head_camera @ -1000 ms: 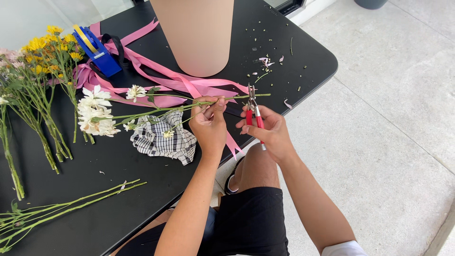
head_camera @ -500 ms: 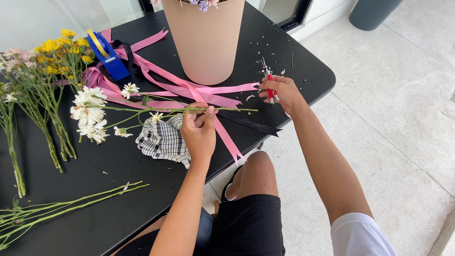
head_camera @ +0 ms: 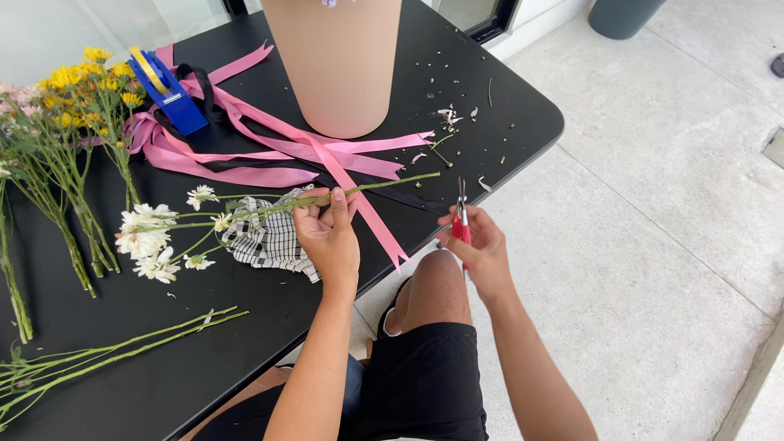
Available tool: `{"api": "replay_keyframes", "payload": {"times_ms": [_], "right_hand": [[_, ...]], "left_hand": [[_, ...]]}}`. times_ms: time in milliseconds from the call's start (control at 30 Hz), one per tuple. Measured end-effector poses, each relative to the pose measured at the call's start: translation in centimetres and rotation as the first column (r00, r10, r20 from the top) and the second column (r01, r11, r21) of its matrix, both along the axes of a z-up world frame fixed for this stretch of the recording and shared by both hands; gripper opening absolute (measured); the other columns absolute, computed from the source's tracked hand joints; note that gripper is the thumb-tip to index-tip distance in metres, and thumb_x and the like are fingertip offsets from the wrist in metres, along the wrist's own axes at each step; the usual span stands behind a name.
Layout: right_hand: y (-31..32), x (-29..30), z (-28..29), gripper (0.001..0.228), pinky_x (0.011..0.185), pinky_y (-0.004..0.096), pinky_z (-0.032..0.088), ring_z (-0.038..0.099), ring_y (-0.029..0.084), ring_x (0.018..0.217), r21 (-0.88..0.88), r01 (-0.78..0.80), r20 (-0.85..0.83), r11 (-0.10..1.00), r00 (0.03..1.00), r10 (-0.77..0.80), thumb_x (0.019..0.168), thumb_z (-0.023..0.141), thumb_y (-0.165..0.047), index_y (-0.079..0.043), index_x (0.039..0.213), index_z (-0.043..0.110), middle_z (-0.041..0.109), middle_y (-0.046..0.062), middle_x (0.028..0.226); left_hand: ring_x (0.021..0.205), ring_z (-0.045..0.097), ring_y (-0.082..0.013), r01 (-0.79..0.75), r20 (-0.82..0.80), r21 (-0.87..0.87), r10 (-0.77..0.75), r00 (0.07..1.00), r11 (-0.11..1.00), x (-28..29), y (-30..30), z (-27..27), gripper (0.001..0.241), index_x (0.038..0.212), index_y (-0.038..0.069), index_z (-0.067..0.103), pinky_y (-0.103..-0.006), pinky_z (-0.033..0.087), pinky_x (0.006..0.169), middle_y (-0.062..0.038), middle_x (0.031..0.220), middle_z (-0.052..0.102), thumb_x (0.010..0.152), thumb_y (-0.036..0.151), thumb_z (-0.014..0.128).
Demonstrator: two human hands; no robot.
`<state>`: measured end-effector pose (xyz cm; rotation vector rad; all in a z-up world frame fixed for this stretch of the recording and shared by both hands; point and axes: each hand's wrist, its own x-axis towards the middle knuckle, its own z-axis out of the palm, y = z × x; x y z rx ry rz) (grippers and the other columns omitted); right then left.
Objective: The person trims stems using shears, wipes them with a cloth, and places various flowers into a container.
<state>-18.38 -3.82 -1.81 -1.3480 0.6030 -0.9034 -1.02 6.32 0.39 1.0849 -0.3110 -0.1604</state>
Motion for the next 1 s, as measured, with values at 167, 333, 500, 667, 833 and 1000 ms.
{"api": "replay_keyframes", "payload": {"times_ms": [167, 333, 500, 667, 833, 1000], "right_hand": [[2.3, -1.5, -2.3, 0.057, 0.083, 0.041, 0.059, 0.073, 0.031, 0.089, 0.063, 0.046, -0.012, 0.997, 0.999, -0.045, 0.072, 0.077, 0.006, 0.006, 0.127, 0.060, 0.071, 0.024, 0.107], [2.7, -1.6, -1.2, 0.057, 0.079, 0.040, 0.057, 0.073, 0.030, 0.087, 0.044, 0.095, -0.033, 0.995, 0.995, -0.094, 0.070, 0.081, 0.002, 0.003, 0.125, 0.064, 0.071, 0.022, 0.105], [2.4, -1.1, -0.7, 0.059, 0.074, 0.039, 0.056, 0.073, 0.030, 0.085, 0.014, 0.108, -0.060, 0.994, 0.992, -0.107, 0.068, 0.082, 0.001, 0.003, 0.125, 0.065, 0.072, 0.021, 0.102], [1.7, -0.3, -0.2, 0.057, 0.072, 0.038, 0.057, 0.073, 0.031, 0.085, 0.042, 0.117, -0.066, 0.992, 0.991, -0.114, 0.071, 0.081, 0.000, 0.003, 0.126, 0.065, 0.072, 0.022, 0.102], [0.0, 1.0, 0.1, 0.053, 0.067, 0.034, 0.057, 0.072, 0.027, 0.080, 0.095, 0.102, -0.069, 0.990, 0.993, -0.096, 0.072, 0.078, -0.001, 0.005, 0.123, 0.065, 0.072, 0.021, 0.099], [-4.1, 3.5, 0.2, 0.039, 0.049, 0.028, 0.057, 0.070, 0.019, 0.060, 0.118, 0.078, -0.109, 0.990, 0.992, -0.065, 0.074, 0.076, -0.003, 0.002, 0.112, 0.069, 0.073, 0.016, 0.083]], "left_hand": [[0.094, 0.077, -0.0179, 0.023, -0.056, -0.008, -0.024, 0.998, 1.000, -2.7, 0.9, 0.0, 0.019, 0.111, 0.008, 0.049, -0.0276, 0.065, 0.086, -0.003, 0.102, 0.061, 0.102, 0.015, 0.065], [0.092, 0.077, -0.0174, 0.026, -0.067, 0.000, -0.026, 0.997, 1.000, -4.6, 1.6, 0.6, 0.020, 0.110, 0.009, 0.049, -0.0281, 0.065, 0.086, -0.003, 0.101, 0.061, 0.102, 0.016, 0.066], [0.096, 0.077, -0.0191, 0.046, -0.068, 0.022, -0.045, 0.997, 0.999, -5.1, 1.9, 0.7, 0.021, 0.111, 0.009, 0.050, -0.0274, 0.064, 0.086, -0.002, 0.102, 0.060, 0.101, 0.015, 0.067], [0.099, 0.077, -0.0218, 0.041, -0.057, 0.019, -0.040, 0.998, 0.999, -4.9, 1.5, 0.4, 0.021, 0.111, 0.008, 0.049, -0.0292, 0.064, 0.088, -0.004, 0.104, 0.060, 0.102, 0.015, 0.067], [0.095, 0.077, -0.0188, 0.042, -0.032, 0.025, -0.041, 0.999, 0.999, -3.4, -0.1, -0.2, 0.019, 0.110, 0.010, 0.050, -0.0257, 0.064, 0.084, -0.003, 0.102, 0.061, 0.101, 0.012, 0.066], [0.094, 0.078, -0.0205, 0.019, 0.054, 0.040, -0.021, 0.998, 0.999, -0.8, -3.2, 0.7, 0.017, 0.112, 0.007, 0.050, -0.0262, 0.064, 0.084, -0.005, 0.101, 0.060, 0.102, 0.010, 0.064]]}}
